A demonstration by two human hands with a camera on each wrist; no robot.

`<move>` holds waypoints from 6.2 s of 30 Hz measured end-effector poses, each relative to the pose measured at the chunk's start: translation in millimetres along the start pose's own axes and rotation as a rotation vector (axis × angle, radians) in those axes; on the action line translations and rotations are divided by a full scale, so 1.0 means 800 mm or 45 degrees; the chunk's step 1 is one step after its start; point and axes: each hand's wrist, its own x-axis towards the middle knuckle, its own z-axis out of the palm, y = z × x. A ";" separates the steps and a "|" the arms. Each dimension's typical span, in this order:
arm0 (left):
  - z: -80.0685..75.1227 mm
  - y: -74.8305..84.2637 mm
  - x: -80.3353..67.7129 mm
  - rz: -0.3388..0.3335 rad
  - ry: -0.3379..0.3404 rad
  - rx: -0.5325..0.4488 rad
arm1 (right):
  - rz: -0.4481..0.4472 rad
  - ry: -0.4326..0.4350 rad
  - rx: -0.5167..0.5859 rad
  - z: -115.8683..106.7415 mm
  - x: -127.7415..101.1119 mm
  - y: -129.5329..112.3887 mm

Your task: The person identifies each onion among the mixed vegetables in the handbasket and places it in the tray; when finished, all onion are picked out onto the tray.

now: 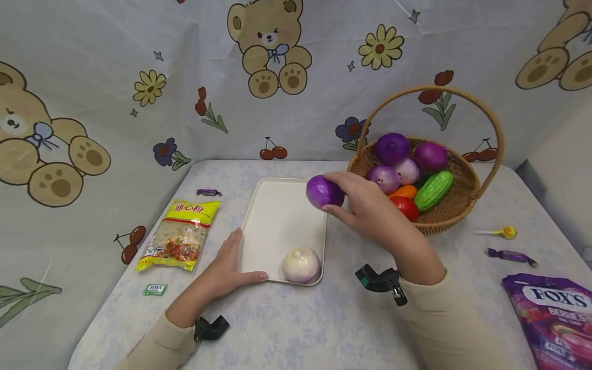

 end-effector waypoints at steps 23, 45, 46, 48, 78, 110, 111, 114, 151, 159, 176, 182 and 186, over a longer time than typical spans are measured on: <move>0.002 -0.001 0.000 0.025 0.003 0.008 | 0.045 -0.327 0.022 0.079 -0.001 0.009; 0.003 -0.003 0.003 0.037 -0.001 0.006 | 0.084 -0.440 0.026 0.098 -0.004 0.009; 0.002 -0.003 0.002 0.038 -0.001 0.005 | 0.087 -0.444 0.024 0.098 -0.004 0.008; 0.002 -0.003 0.002 0.037 -0.003 0.004 | 0.093 -0.448 0.015 0.098 -0.004 0.007; 0.004 -0.002 0.003 0.043 -0.004 0.016 | 0.063 -0.214 -0.070 0.044 0.000 0.001; 0.003 -0.006 0.003 0.045 0.010 0.020 | 0.741 -0.323 -0.284 -0.127 0.042 0.166; 0.003 -0.006 0.003 0.047 0.011 0.022 | 0.741 -0.329 -0.289 -0.127 0.042 0.168; 0.004 -0.005 0.003 0.052 0.013 0.027 | 0.732 -0.348 -0.291 -0.128 0.044 0.170; 0.004 0.000 0.001 0.046 0.003 0.057 | 0.567 -0.330 -0.256 -0.079 0.042 0.220; 0.004 -0.001 0.002 0.064 0.012 0.074 | 0.630 -0.242 -0.207 -0.083 0.037 0.221; 0.002 -0.002 -0.001 0.067 0.002 0.075 | 0.469 -0.138 -0.190 -0.091 0.017 0.163; 0.002 -0.002 0.001 0.061 0.004 0.070 | 0.397 -0.138 -0.097 -0.087 0.022 0.124; 0.003 -0.002 0.002 0.059 -0.002 0.069 | 0.320 -0.140 -0.026 -0.074 0.031 0.105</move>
